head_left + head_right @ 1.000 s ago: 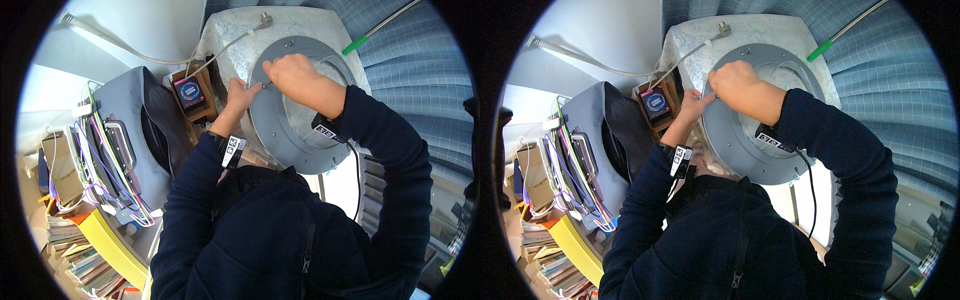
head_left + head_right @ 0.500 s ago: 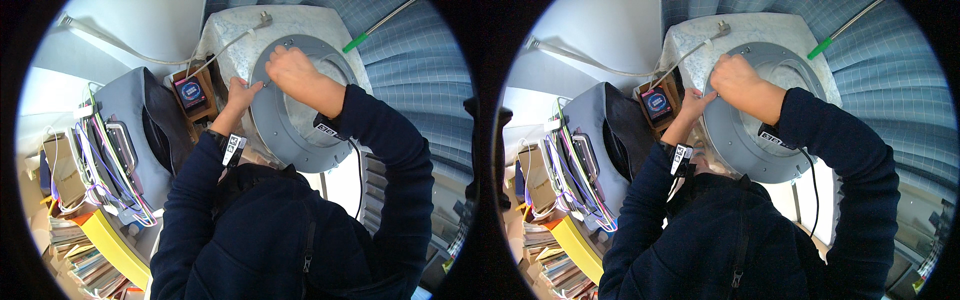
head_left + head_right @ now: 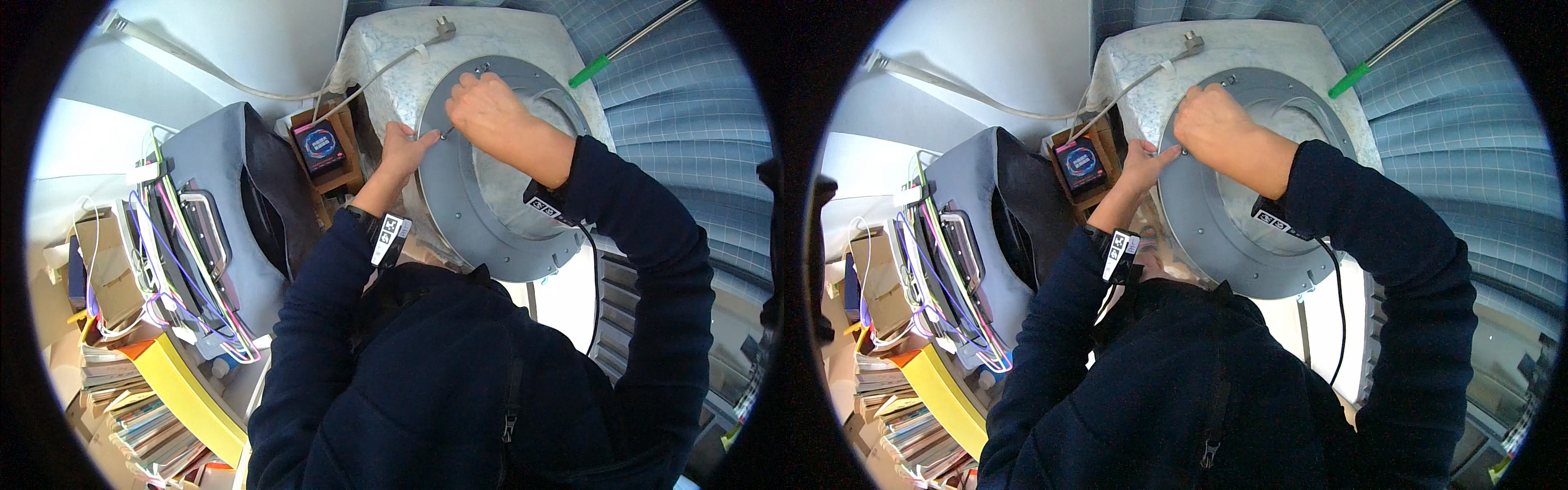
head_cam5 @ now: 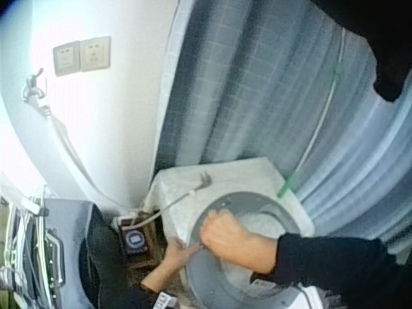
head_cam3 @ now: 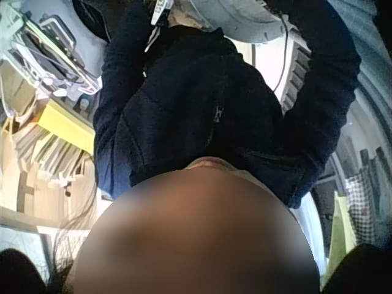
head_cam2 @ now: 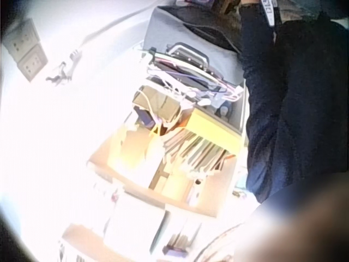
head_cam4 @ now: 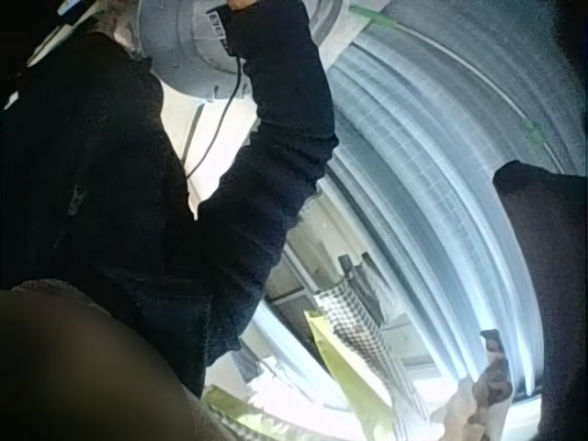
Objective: The person uses a screwdriver to fasten screws around the perimeter of a circular appliance door frame. They work methodically around the rim, tightening each screw in turn while stabilizing the frame with the other hand.
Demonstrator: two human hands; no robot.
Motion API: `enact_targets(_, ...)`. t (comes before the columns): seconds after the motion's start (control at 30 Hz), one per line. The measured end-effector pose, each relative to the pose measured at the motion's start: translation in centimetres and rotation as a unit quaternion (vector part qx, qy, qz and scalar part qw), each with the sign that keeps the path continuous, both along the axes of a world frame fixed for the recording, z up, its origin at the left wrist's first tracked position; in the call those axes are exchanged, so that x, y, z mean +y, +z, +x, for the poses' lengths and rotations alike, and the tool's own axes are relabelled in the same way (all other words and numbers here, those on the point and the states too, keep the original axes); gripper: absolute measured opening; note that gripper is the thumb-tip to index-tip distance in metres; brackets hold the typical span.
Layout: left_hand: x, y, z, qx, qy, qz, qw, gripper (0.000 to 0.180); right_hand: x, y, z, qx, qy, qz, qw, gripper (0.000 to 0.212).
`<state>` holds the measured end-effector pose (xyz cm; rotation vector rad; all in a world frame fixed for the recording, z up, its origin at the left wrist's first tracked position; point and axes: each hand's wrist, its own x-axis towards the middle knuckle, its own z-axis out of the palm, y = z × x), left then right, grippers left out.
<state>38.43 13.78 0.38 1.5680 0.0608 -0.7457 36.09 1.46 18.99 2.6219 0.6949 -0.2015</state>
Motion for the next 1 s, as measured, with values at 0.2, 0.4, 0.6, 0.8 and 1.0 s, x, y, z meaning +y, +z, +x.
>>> enact_targets(0.2, 0.1, 0.1, 0.0, -0.001, -0.003, 0.018, 1.000, 0.055, -0.2, 0.5, -0.4, 0.121, -0.137, 0.005, 0.983, 0.010)
enact_targets(0.4, 0.2, 1.4, -0.1, -0.012, -0.012, 0.041, 0.999, 0.057, -0.5, 0.3, -0.6, -0.055, 0.034, 0.075, 0.995, 0.011)
enact_targets(0.6, 0.2, 0.7, -0.2, -0.023, -0.005, 0.030, 0.999, 0.056, -0.3, 0.5, 0.1, 0.107, -0.078, 0.008, 0.991, 0.013)
enact_targets(0.8, 0.2, 0.3, -0.1, -0.010, 0.002, -0.013, 1.000, 0.061, -1.0, 0.4, -0.6, 0.036, -0.095, 0.086, 0.991, 0.014)
enact_targets(1.0, 0.4, 0.5, -0.2, -0.018, -0.009, -0.006, 1.000, 0.056, -0.3, 0.2, -0.5, 0.016, 0.087, 0.036, 0.995, 0.014)
